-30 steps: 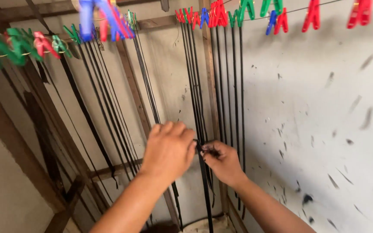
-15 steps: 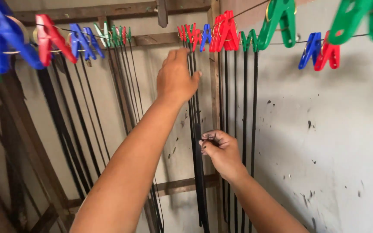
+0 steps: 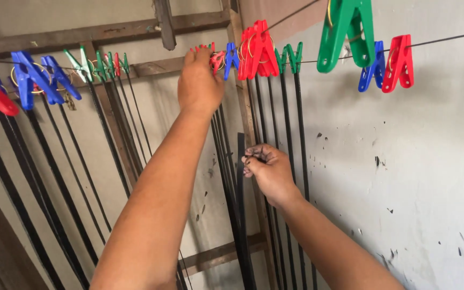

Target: Applying edge paint to long leather strips using a roller applicator and hanging them on a rack to dry.

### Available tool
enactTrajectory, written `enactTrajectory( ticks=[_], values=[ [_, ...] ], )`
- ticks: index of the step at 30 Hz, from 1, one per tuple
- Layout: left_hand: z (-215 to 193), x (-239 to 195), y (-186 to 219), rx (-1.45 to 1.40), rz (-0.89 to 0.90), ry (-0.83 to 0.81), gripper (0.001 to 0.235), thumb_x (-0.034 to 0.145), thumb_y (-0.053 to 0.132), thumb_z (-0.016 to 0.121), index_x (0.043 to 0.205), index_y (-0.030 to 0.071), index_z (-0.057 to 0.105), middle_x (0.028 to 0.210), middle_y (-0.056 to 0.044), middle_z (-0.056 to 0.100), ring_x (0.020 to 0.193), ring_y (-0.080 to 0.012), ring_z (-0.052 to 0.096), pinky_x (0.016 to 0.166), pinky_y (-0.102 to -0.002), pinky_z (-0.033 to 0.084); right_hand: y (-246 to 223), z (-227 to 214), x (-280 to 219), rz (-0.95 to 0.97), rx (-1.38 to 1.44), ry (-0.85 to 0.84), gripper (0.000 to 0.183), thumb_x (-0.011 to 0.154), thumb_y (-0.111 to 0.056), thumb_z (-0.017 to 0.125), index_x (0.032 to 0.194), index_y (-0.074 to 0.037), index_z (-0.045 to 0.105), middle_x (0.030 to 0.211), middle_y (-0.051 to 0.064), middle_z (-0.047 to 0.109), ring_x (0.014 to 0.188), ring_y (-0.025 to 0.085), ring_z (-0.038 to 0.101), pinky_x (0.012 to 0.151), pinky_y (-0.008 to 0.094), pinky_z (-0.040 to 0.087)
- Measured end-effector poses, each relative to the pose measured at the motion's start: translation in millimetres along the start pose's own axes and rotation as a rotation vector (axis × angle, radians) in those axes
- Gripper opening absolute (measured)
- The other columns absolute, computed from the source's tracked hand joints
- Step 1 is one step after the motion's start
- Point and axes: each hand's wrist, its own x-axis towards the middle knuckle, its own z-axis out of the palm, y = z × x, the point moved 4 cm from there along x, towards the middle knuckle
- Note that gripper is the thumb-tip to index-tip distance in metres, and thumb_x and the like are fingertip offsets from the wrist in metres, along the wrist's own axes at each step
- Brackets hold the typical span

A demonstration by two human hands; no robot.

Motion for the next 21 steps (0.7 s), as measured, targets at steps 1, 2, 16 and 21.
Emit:
enactTrajectory(
  ticks=[1,2,16,21],
  values=[
    [1,4,-8,0.000,0.004,0.002,0.038,0.078,0.002,0.064,0.113,0.014,0.061,0.112,-0.011,0.055,0.092,-0.0394,0.063,0.065,-0.054,0.053,-5,2,3,-0.004,0.002,0.001,0.006,0.091,0.002,0.070,0.095,-0.002,0.069,0.085,0.010,0.066,0.068,0.019,0.064,0.061,0.029,0.059],
    [2,7,-14,0.000,0.072,-0.003,0.048,0.078,-0.001,0.062,0.122,0.017,0.065,0.113,-0.009,0.052,0.093,-0.0362,0.063,0.067,-0.053,0.054,-9,4,6,-0.001,-0.005,0.008,0.007,0.091,0.002,0.070,0.097,-0.001,0.070,0.084,0.010,0.066,0.067,0.019,0.064,0.061,0.029,0.059],
    [-26,47,-2,0.869,0.671,-0.080,0.025,0.074,0.005,0.072,0.087,0.026,0.075,0.086,0.001,0.070,0.083,-0.0267,0.068,0.076,-0.041,0.050,-45,34,83,-0.148,-0.031,0.000,0.019,0.090,0.010,0.068,0.103,-0.004,0.072,0.083,0.006,0.066,0.067,0.014,0.061,0.058,0.026,0.057],
    [-24,49,-2,1.077,0.754,-0.065,0.028,0.071,0.010,0.076,0.084,0.034,0.074,0.080,0.007,0.070,0.074,-0.0190,0.068,0.087,-0.040,0.046,-48,34,103,-0.272,-0.186,0.057,0.018,0.085,0.003,0.072,0.097,-0.009,0.075,0.079,-0.002,0.062,0.072,0.009,0.057,0.061,0.025,0.055]
  ],
)
